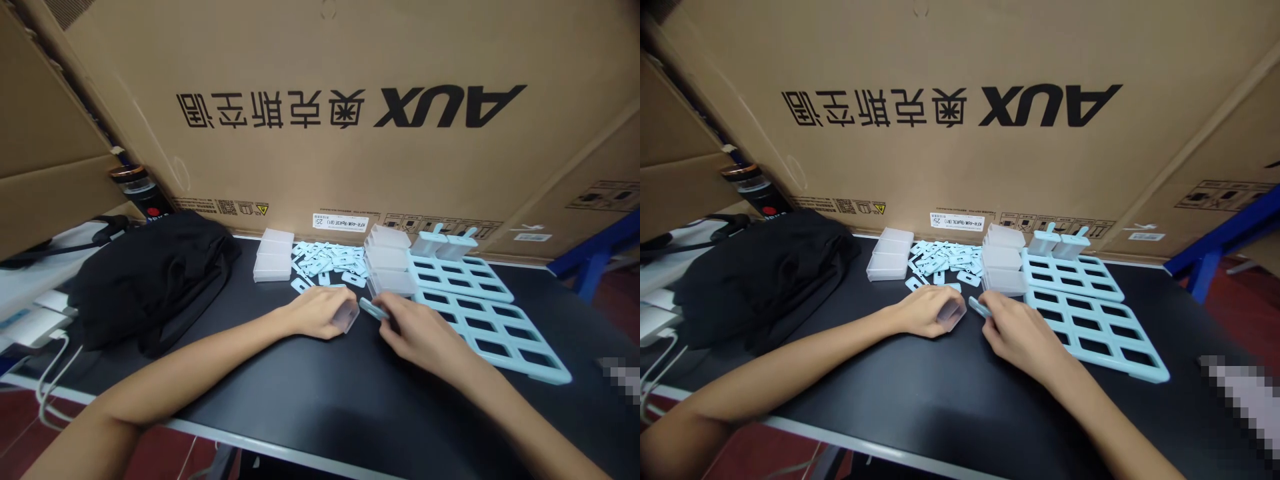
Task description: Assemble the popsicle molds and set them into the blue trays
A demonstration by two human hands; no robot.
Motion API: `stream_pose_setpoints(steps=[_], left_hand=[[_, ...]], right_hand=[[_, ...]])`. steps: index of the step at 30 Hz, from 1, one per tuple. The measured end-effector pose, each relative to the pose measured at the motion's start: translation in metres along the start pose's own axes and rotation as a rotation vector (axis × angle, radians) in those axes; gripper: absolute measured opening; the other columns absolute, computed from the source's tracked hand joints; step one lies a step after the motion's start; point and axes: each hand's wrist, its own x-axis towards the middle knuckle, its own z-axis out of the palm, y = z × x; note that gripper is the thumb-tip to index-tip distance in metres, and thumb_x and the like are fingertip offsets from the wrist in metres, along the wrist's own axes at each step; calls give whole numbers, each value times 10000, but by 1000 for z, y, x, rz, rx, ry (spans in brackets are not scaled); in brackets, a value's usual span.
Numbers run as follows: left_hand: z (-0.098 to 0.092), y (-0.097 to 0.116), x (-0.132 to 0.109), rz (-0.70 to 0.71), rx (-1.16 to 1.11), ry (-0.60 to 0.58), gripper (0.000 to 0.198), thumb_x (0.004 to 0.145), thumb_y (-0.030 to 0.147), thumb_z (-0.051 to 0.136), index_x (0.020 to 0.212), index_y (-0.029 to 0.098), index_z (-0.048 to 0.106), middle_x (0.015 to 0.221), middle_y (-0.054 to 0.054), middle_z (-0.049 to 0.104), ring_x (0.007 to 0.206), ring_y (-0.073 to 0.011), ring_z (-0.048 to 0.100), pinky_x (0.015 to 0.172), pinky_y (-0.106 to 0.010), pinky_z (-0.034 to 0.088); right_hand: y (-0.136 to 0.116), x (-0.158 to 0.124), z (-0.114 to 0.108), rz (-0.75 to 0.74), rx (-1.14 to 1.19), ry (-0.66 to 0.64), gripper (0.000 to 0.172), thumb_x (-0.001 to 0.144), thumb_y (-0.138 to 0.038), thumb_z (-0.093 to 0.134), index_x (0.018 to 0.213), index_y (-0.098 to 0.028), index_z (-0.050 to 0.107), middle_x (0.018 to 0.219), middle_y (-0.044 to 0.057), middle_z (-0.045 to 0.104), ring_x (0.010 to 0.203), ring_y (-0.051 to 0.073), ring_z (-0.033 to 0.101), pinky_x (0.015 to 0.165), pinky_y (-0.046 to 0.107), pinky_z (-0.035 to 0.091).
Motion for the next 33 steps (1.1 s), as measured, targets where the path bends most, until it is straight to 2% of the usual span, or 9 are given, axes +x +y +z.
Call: stream_pose_setpoints(steps=[3,6,9,14,18,22,24,28,33], left_hand=[[10,13,-2,20,-157,134,499,858,457,637,1191,229,344,1040,-44,638,851,-181,658,730,-286,498],[20,21,-3,149,-334,280,742,781,571,715,1239,245,231,1005,-48,609,800,-170,637,712,-293,495],[26,20,-3,246,-494,349,751,789,579,710,1225,253,194,939,-24,569,760,-141,597,746,-309,487],[30,12,-5,275,-579,315,808,783,689,639,1251,226,169,915,-26,540,745,-147,558,735,-323,476],[31,11,-6,301,-534,312,803,837,737,512,1329,229,132,946,-36,530,689,-126,516,656,-280,462],[27,12,-6,391,-451,267,637,871,709,486,1282,251,326,924,-28,534,712,-130,519,644,-244,459],[25,13,-7,391,-381,222,565,870,711,482,1170,233,459,904,-33,537,700,-126,513,618,-228,452],[23,15,-9,331,-260,157,539,867,719,478,992,201,560,1017,-74,586,769,-133,581,595,-214,462],[21,22,-8,298,-194,91,546,861,737,464,897,200,559,1212,-85,602,779,-119,624,602,-228,498]], right_hand=[[5,-2,-11,-24,263,68,203,902,-214,468,1073,-206,577,854,15,643,651,127,586,628,255,451],[6,-2,-17,-37,458,119,178,933,-296,490,1013,-204,619,811,18,636,626,118,560,590,243,448],[6,-4,-17,0,606,183,198,947,-360,514,1006,-206,625,744,13,606,621,126,546,573,247,446],[6,-6,-14,31,878,255,217,943,-406,562,1018,-206,603,789,20,576,623,115,542,549,232,466],[-6,-5,-3,10,1067,132,222,931,-392,598,1040,-201,571,799,16,567,638,108,543,544,214,492],[-21,-4,17,13,1140,62,236,929,-418,594,980,-189,573,924,46,565,682,104,572,594,230,540],[-22,-5,20,27,1141,68,257,918,-438,604,970,-187,576,977,61,566,712,113,599,627,246,560],[-15,3,1,51,971,-10,272,985,-438,475,994,-187,578,816,32,613,665,118,605,634,250,538],[-21,58,-32,-106,241,-56,244,978,-253,427,815,-180,594,723,18,618,620,120,545,602,256,420]])
